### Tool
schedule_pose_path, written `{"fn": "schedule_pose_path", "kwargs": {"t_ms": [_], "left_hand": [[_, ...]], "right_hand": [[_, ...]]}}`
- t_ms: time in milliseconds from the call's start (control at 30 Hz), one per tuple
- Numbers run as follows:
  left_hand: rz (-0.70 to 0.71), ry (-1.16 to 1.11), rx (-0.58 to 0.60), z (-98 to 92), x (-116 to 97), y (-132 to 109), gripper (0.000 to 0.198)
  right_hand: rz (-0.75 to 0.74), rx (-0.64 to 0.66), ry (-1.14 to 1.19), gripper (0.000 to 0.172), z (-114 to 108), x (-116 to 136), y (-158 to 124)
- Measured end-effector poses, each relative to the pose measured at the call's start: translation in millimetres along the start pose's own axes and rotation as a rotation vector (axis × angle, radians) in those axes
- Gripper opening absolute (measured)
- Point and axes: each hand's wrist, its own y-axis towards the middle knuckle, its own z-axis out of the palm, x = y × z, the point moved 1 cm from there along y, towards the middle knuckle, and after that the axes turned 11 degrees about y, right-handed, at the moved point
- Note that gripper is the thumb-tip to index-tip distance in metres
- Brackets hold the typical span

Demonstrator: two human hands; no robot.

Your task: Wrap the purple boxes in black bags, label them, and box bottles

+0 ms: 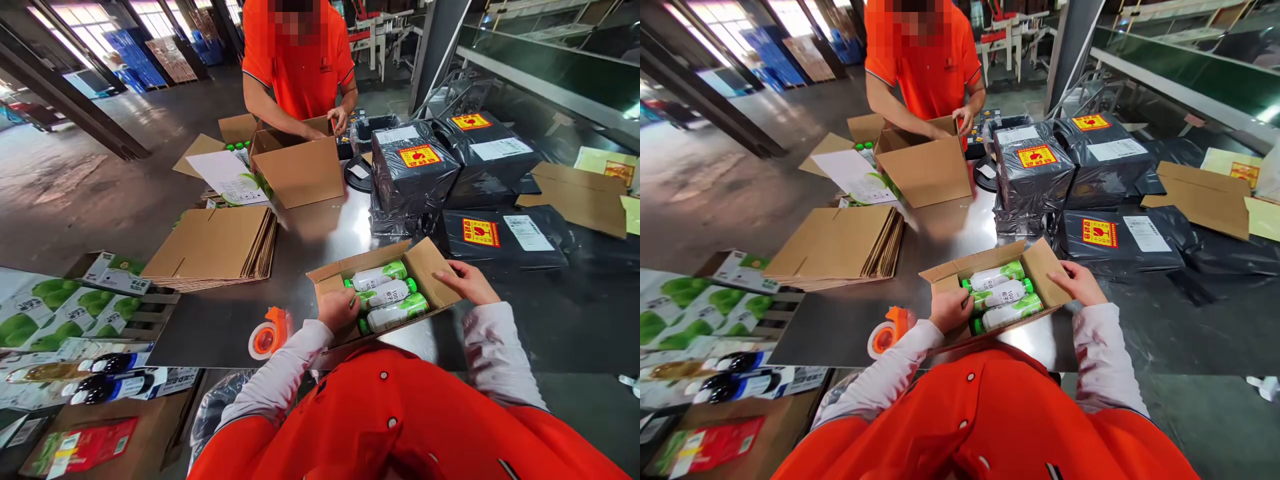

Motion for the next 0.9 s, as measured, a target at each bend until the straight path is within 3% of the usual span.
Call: {"fn": "schedule_pose_path", "kwargs": {"t_ms": [267, 500, 900], "left_hand": [[0.003, -0.042, -0.031, -0.5, 1.2, -1.2, 0.033], [0.0, -0.045, -0.051, 1.9, 1.4, -0.6, 0.033], [-0.043, -0.049, 0.005, -1.7, -0.2, 0.0, 0.035]], "right_hand": [[-0.023, 0.005, 0.041, 0.069, 0.1, -0.9, -0.2], [-0.019, 0.017, 0.032, 0.074, -0.7, -1.8, 0.0], [-0.025, 0.035, 0.015, 0.072, 0.9, 1.1, -1.0]]}}
